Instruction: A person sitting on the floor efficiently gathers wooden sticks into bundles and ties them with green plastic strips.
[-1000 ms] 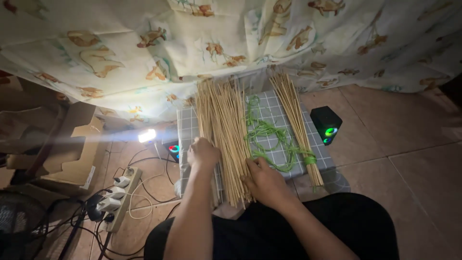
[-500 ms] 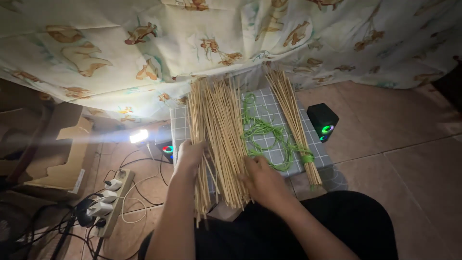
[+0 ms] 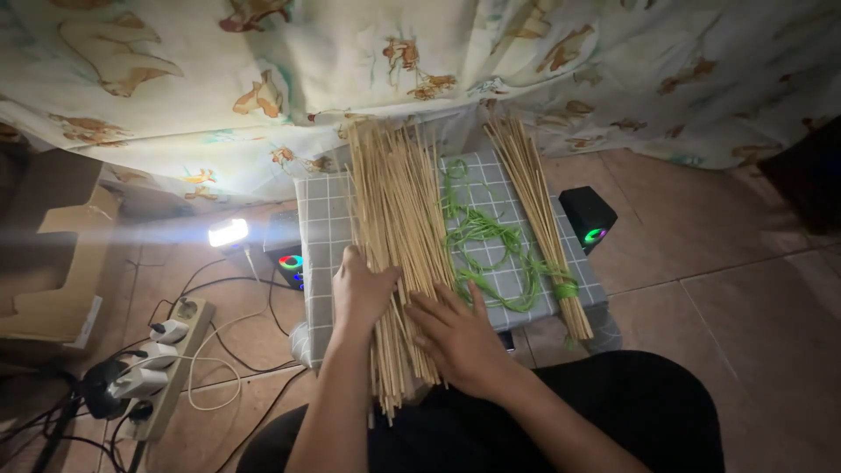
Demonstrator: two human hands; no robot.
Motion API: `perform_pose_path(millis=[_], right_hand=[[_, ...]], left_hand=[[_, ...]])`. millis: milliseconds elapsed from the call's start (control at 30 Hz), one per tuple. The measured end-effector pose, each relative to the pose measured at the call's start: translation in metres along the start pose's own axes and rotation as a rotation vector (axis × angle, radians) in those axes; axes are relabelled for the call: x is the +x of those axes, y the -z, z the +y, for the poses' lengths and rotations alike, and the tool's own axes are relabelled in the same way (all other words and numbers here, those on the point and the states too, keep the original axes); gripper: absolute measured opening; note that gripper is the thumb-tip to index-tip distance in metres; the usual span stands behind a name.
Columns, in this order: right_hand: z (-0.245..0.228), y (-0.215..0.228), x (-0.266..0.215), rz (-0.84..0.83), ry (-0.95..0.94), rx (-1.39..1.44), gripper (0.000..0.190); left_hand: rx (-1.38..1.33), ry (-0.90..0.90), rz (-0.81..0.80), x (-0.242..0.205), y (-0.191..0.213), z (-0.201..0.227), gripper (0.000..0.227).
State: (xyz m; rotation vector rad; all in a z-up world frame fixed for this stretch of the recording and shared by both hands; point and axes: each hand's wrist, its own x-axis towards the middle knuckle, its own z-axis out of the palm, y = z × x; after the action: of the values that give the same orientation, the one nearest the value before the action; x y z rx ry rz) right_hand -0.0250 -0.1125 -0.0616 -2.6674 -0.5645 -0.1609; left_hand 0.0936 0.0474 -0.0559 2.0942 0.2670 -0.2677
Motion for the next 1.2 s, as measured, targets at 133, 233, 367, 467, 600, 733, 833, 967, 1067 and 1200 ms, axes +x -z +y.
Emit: perform_pose_path(millis=[133, 233, 367, 467, 600, 733, 833, 967, 1067, 1200], right_hand=[[0.0, 0.002, 0.0, -0.005, -0.022, 0.036, 0.05], [0.005, -0.006, -0.003, -0.016, -0.07, 0.019, 0.064], [0.005, -0.008, -0.004, 0.026, -0.06, -0.007, 0.052], [0.003, -0.005, -0.005, 0.052, -0.016, 0.018, 0.043], [0.005, -0.008, -0.006, 0.079, 0.007, -0.047, 0.044], [0.006, -0.009, -0.006, 0.072, -0.004, -0.054, 0.045], [0.007, -0.011, -0.006, 0.028, -0.016, -0.066, 0.048], [0.004, -0.012, -0.006, 0.048, -0.058, -0.004, 0.043], [0.007, -0.012, -0.005, 0.03, -0.046, -0.012, 0.045], [0.004, -0.002, -0.004, 0.028, -0.048, -0.052, 0.05]], left_hand=[[-0.039, -0.008, 0.044, 0.001, -0.002, 0.001, 0.07], [-0.229, 0.193, -0.053, -0.034, 0.03, 0.053, 0.064], [-0.672, 0.021, -0.112, -0.024, 0.021, 0.023, 0.045], [-0.6, 0.145, -0.074, -0.032, 0.027, 0.022, 0.036], [-0.912, 0.189, -0.215, -0.025, 0.026, 0.003, 0.015], [-0.98, 0.246, -0.231, -0.042, 0.031, 0.013, 0.024], [-1.022, 0.084, -0.292, -0.057, 0.038, 0.016, 0.022], [-0.885, -0.04, -0.209, -0.083, 0.059, 0.047, 0.024], [-0.813, -0.274, -0.269, -0.084, 0.068, 0.052, 0.02], [-0.805, -0.235, -0.271, -0.073, 0.065, 0.043, 0.018]])
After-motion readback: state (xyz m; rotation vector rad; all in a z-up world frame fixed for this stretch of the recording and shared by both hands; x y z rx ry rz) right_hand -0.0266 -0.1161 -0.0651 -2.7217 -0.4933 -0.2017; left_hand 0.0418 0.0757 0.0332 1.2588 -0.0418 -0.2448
